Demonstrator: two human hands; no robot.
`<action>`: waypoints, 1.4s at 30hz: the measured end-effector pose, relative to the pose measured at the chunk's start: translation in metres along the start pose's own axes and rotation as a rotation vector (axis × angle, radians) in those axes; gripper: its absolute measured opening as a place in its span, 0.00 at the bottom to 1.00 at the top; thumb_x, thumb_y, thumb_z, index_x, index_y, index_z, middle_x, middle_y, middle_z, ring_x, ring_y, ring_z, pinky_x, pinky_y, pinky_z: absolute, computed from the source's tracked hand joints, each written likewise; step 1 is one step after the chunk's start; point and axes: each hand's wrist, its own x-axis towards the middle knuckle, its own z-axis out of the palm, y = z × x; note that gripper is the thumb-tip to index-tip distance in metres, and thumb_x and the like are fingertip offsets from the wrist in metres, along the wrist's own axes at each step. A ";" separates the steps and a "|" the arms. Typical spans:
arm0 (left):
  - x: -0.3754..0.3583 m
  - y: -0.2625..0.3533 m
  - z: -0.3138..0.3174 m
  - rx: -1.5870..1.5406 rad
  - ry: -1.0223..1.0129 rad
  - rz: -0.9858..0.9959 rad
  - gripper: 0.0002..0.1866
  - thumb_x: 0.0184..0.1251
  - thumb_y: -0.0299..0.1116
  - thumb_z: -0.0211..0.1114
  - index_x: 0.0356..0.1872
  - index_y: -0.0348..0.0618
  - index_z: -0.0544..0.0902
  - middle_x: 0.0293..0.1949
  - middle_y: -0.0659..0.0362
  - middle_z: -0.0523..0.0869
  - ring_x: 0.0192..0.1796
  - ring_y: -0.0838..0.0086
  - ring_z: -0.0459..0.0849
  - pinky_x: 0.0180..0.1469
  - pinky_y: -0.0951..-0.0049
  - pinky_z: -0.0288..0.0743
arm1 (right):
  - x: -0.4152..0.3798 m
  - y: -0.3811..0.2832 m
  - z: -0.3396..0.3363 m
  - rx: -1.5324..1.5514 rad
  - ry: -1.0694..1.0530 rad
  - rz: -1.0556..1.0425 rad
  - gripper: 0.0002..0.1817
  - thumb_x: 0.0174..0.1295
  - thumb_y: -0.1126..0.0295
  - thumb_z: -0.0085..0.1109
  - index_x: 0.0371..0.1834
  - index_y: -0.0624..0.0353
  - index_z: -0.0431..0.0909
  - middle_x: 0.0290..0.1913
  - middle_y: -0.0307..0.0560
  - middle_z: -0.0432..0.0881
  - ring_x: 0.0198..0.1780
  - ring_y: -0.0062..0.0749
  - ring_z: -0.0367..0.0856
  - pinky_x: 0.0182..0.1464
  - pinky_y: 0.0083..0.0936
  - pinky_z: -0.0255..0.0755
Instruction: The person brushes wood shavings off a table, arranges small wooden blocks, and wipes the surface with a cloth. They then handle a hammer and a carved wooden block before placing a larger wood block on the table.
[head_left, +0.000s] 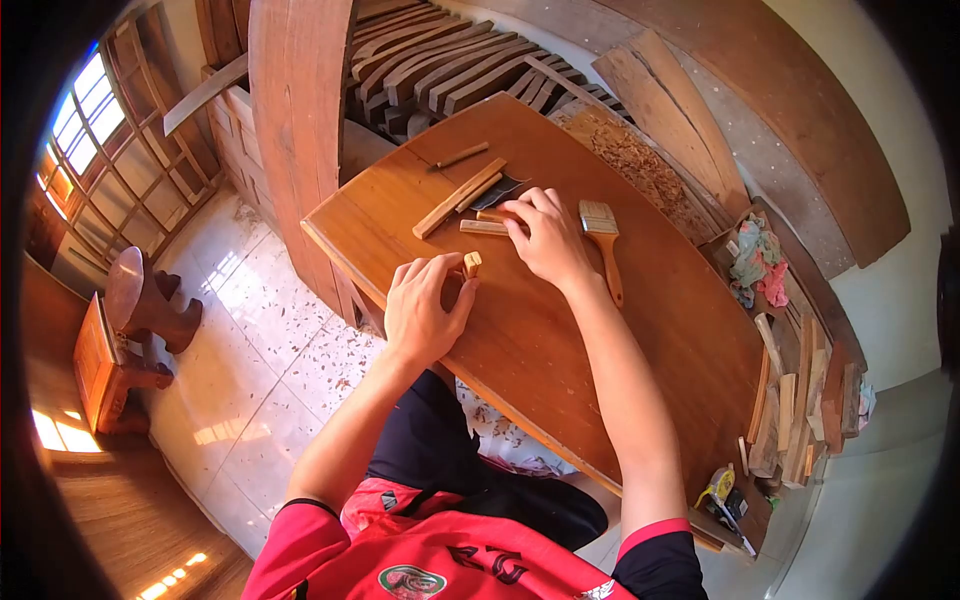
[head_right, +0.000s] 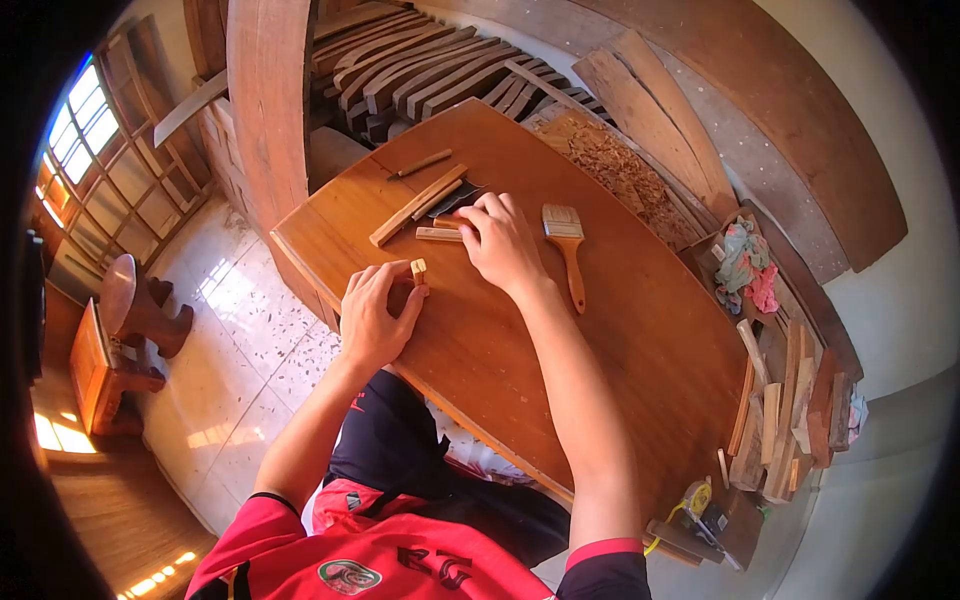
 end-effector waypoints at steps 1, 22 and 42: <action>0.000 0.000 -0.001 -0.002 -0.003 -0.013 0.15 0.63 0.35 0.72 0.48 0.43 0.84 0.40 0.57 0.89 0.48 0.57 0.84 0.55 0.62 0.74 | 0.002 0.002 0.000 0.009 -0.007 0.016 0.07 0.64 0.70 0.64 0.43 0.58 0.86 0.50 0.46 0.82 0.55 0.45 0.76 0.59 0.39 0.72; 0.264 -0.137 0.050 -0.202 -0.695 -0.389 0.22 0.74 0.55 0.53 0.40 0.43 0.77 0.37 0.61 0.76 0.39 0.73 0.73 0.45 0.69 0.70 | -0.095 -0.006 -0.097 0.522 0.089 0.350 0.15 0.72 0.75 0.61 0.60 0.62 0.79 0.43 0.42 0.82 0.43 0.23 0.80 0.44 0.24 0.76; 0.116 -0.032 0.002 -0.528 -0.338 0.090 0.10 0.76 0.29 0.63 0.52 0.37 0.78 0.40 0.60 0.86 0.41 0.79 0.83 0.50 0.74 0.78 | -0.148 -0.005 -0.062 0.938 0.145 0.459 0.16 0.71 0.74 0.64 0.58 0.67 0.78 0.48 0.47 0.87 0.50 0.25 0.86 0.54 0.24 0.81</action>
